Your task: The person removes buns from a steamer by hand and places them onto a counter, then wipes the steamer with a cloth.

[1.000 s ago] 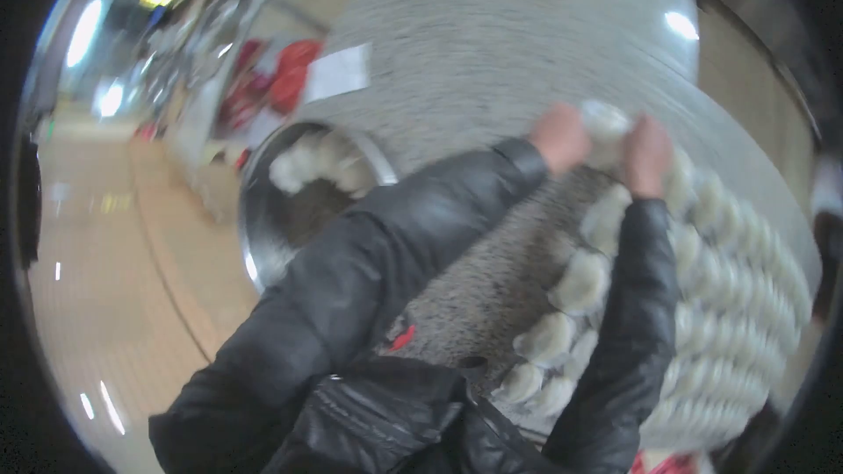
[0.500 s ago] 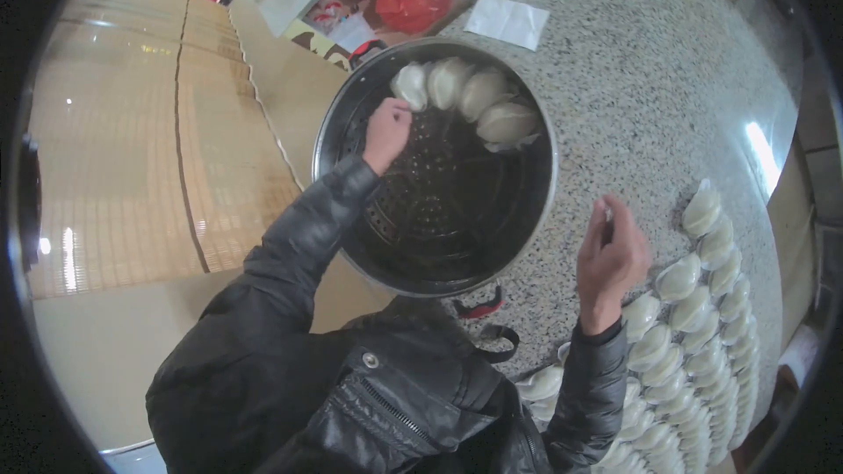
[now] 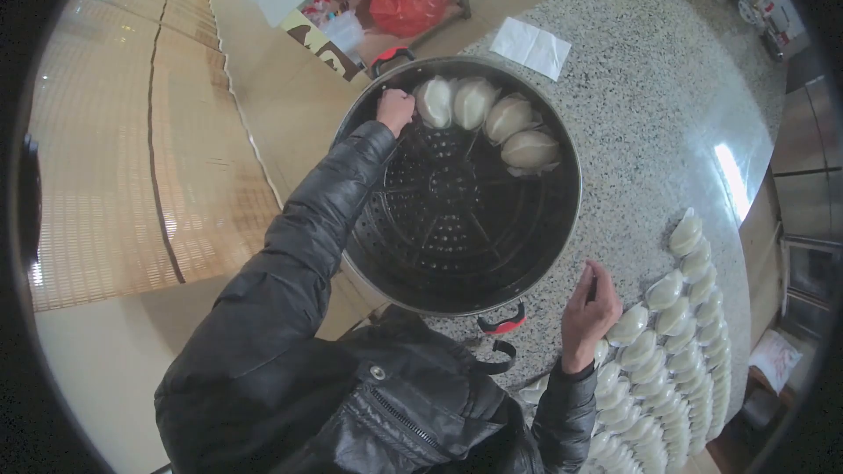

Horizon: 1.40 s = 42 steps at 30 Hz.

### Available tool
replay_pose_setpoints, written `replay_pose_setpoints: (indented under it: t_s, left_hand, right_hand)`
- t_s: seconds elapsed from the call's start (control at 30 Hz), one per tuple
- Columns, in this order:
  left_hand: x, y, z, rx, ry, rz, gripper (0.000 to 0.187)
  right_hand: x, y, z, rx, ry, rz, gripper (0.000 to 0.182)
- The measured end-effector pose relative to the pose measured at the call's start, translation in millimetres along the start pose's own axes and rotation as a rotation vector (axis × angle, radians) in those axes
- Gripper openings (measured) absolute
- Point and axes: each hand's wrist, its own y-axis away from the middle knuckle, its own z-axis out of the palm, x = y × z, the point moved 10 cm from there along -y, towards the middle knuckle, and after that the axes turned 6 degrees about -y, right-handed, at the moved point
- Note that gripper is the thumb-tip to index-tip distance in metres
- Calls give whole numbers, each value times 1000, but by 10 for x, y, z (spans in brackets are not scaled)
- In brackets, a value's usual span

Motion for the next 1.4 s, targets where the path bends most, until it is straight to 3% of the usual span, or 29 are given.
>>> replay_pose_setpoints:
  t_s: [0.2,0.4,0.53,0.7,0.8,1.2,1.4]
  left_hand:
    - [-41,-32,0,-2,-17,90,32]
    - [-367,625,-81,48,90,43,24]
    - [-409,1356,-254,-122,305,-326,28]
    - [-616,1241,-220,-84,369,-362,27]
    - [-669,1099,-250,-4,394,-303,22]
    - [-811,911,-213,-61,319,-264,23]
    - [-726,908,-501,181,163,-43,21]
  right_hand:
    - [-288,-183,181,-11,39,-49,15]
    - [-892,-659,1403,-412,-10,-119,17]
    - [-1193,-861,2451,-537,-72,-274,21]
    - [-1556,-1040,3172,-474,-90,-378,19]
    - [-1704,-1134,3356,-432,-37,-441,21]
    - [-1896,-1212,3682,-395,52,-672,7]
    - [-1971,-1177,3686,-442,-55,-654,4]
